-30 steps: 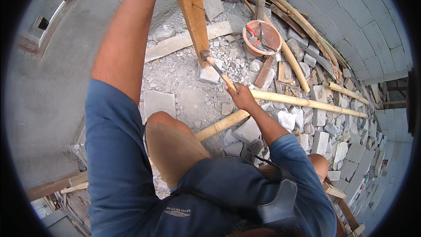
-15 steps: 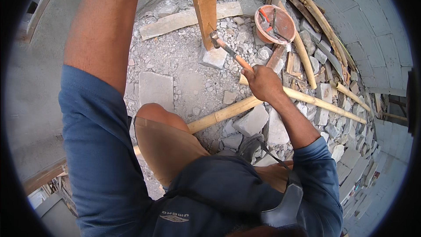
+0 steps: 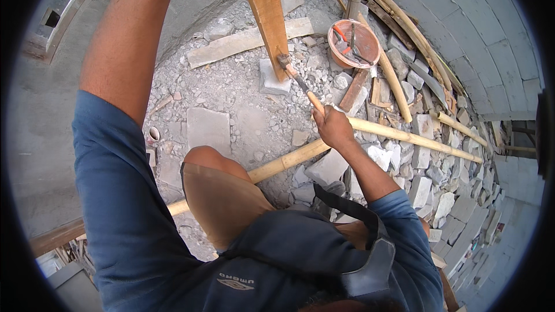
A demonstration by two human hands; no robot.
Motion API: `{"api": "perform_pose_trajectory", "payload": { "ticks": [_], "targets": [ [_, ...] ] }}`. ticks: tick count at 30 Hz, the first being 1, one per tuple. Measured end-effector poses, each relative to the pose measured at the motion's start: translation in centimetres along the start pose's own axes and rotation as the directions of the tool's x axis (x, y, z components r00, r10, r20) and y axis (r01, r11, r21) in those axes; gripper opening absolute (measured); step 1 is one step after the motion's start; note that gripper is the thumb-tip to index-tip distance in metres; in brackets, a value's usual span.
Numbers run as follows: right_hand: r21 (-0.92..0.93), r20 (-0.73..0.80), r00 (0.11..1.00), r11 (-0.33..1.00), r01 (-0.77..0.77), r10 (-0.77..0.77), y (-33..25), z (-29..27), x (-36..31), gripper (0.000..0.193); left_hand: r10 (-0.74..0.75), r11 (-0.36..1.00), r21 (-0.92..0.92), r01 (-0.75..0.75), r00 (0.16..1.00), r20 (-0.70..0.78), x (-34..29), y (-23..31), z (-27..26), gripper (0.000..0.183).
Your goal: The person assembles a wooden frame by nailing wooden planks and bamboo poles together. They use a hammer to drive nails into the joints, repositioning the pieces to secure the structure.
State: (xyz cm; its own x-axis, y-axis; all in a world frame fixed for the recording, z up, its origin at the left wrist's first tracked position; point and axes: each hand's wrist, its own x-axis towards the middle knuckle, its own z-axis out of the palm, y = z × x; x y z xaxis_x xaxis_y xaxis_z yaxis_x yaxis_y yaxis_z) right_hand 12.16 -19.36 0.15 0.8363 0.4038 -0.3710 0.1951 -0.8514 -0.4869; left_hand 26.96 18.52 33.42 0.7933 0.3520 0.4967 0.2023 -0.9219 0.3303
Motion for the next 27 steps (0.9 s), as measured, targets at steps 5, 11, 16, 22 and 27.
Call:
{"api": "perform_pose_trajectory", "payload": {
  "ticks": [5,11,16,22,27],
  "targets": [
    [-0.053,0.004,0.999,0.998,0.043,-0.043,0.9,0.8,2.9,0.056,-0.056,0.98,0.19,0.051,0.998,0.023,2.4,-1.8,3.8,0.046],
    [-0.124,0.075,0.997,0.992,-0.018,0.027,-0.1,-2.0,2.1,0.056,-0.075,0.97,0.238,0.06,0.996,0.052,1.1,1.2,4.3,0.035],
    [-0.272,0.23,0.972,0.955,0.12,-0.057,-5.5,-9.3,1.8,0.053,-0.079,0.939,0.337,0.068,0.997,0.02,0.7,0.5,1.9,0.031],
    [-0.076,-0.136,0.986,0.994,0.084,-0.094,3.3,2.7,4.4,0.058,0.053,0.957,0.289,-0.042,0.998,-0.033,2.7,5.8,4.6,0.027],
    [-0.127,0.048,0.996,0.988,0.083,-0.077,2.4,-2.6,3.5,0.058,0.059,0.975,0.218,-0.052,0.998,-0.023,2.7,3.1,5.9,0.027]
  ]
}}
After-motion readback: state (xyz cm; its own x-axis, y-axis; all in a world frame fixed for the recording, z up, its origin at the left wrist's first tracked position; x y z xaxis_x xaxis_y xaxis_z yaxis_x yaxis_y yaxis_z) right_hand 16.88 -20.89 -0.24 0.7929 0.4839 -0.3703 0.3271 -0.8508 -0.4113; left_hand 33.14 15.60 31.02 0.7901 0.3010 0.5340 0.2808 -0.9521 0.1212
